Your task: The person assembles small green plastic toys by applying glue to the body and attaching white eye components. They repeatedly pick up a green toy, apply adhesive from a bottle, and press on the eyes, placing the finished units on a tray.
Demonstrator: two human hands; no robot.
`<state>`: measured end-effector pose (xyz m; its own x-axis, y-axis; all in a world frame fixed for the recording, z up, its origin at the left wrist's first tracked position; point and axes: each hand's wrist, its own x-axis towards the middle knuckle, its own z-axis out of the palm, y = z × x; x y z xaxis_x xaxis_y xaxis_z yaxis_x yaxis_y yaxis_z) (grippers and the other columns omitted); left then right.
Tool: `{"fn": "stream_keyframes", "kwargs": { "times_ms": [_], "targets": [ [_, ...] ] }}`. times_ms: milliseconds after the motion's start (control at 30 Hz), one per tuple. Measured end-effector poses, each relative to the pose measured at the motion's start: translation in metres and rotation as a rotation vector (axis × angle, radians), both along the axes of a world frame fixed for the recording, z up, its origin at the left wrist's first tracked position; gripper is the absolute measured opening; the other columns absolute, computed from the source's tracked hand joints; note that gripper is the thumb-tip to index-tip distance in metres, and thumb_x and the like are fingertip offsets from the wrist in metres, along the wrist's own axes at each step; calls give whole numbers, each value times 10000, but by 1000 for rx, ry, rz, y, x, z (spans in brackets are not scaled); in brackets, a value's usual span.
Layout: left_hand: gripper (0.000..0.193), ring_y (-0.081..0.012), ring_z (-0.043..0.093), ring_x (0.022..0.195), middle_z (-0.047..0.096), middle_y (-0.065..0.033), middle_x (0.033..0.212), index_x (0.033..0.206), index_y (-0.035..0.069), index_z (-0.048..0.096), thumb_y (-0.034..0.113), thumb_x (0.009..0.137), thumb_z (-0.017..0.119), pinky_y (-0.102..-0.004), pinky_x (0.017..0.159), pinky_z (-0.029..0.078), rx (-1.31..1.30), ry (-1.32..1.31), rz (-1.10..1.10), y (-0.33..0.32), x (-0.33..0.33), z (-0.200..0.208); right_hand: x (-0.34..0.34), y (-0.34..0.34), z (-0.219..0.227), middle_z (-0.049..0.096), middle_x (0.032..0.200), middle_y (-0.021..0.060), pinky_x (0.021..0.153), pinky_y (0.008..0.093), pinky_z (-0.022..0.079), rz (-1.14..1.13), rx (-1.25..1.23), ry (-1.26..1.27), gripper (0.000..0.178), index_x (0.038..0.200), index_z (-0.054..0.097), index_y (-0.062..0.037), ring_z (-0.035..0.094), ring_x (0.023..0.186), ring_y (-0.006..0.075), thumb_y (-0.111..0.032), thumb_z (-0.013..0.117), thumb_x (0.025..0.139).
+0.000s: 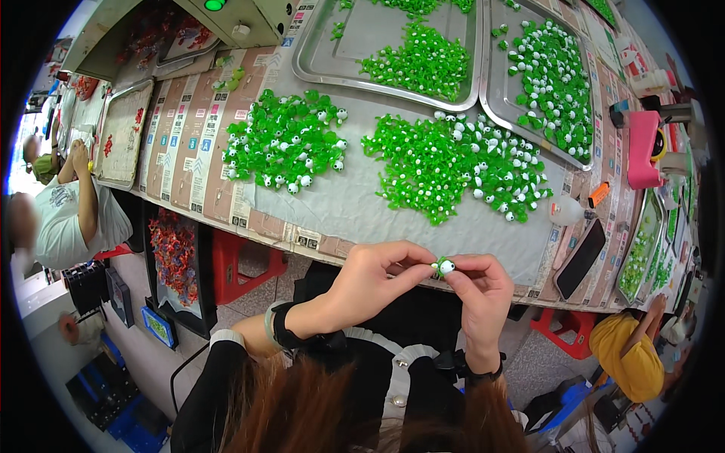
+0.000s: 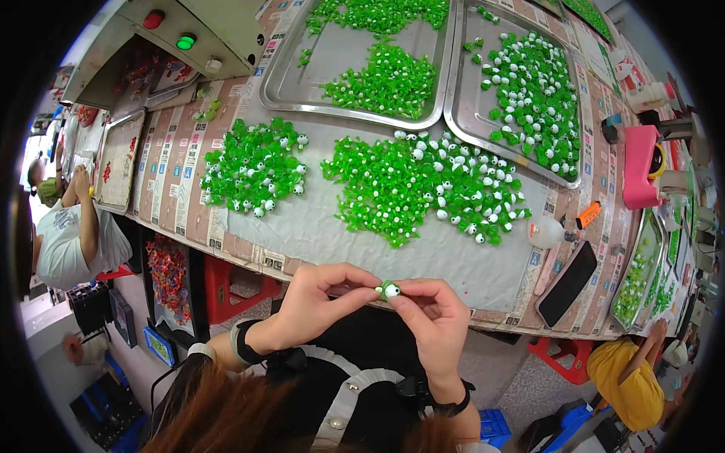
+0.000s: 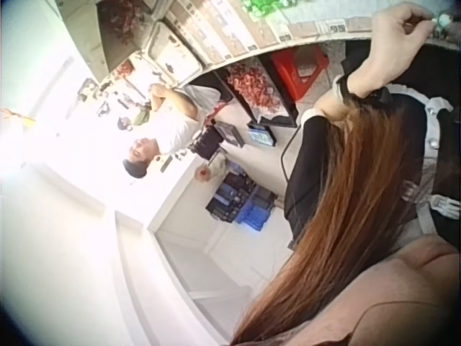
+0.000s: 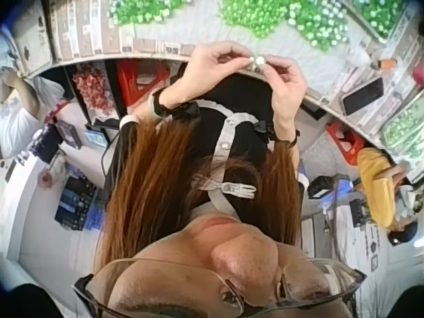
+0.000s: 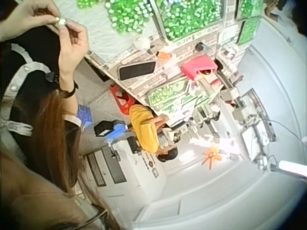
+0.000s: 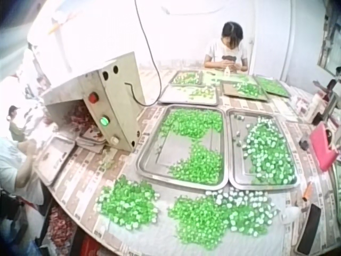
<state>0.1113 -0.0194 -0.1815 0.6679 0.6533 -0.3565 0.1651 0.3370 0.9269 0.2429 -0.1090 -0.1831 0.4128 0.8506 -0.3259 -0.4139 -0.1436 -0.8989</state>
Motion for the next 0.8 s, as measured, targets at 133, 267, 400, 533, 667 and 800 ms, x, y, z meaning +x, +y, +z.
{"fn": "stream_keyframes", "kwargs": {
  "times_ms": [133, 267, 400, 533, 667, 800],
  "targets": [
    [124, -140, 581, 644, 596, -86, 754, 838, 8, 580, 61, 726, 566, -239, 587, 468, 209, 22, -18, 1, 0, 6, 0, -2, 3, 565, 828, 109, 692, 218, 432, -4, -59, -29, 119, 828, 528, 41, 541, 759, 127, 64, 541, 712],
    [121, -177, 582, 626, 591, -90, 725, 823, 18, 586, 60, 709, 577, -243, 553, 469, 363, 23, -20, 1, 0, 6, -2, -2, 2, 571, 797, 106, 665, 210, 435, -23, -30, -95, 87, 790, 545, 48, 545, 735, 126, 74, 541, 708],
    [102, -201, 568, 586, 575, -80, 672, 785, 22, 578, 36, 684, 582, -262, 496, 452, 503, -6, -49, 1, -2, 1, -4, -2, 2, 570, 778, 106, 637, 204, 436, -9, -55, -89, 77, 778, 547, 51, 545, 708, 126, 78, 542, 706],
    [110, -215, 552, 565, 557, -73, 649, 760, 23, 557, 17, 656, 592, -284, 466, 433, 697, -84, -65, 0, -1, -7, -2, -6, -3, 568, 767, 108, 621, 205, 437, 7, -43, -54, 74, 776, 545, 54, 545, 686, 127, 77, 545, 705],
    [120, -211, 555, 592, 565, -72, 682, 763, 24, 553, 14, 652, 599, -279, 486, 439, 720, -131, -91, 3, -1, -9, -2, -8, -3, 569, 771, 115, 617, 211, 441, 16, 0, -83, 69, 764, 543, 56, 546, 686, 130, 83, 547, 701],
    [132, -205, 556, 604, 572, -67, 705, 787, 26, 559, 13, 661, 598, -271, 504, 440, 693, -185, -86, 2, -1, -7, -3, -11, 2, 572, 778, 129, 614, 219, 445, 0, 52, -167, 70, 747, 543, 51, 551, 693, 139, 96, 548, 693]
  ]
}}
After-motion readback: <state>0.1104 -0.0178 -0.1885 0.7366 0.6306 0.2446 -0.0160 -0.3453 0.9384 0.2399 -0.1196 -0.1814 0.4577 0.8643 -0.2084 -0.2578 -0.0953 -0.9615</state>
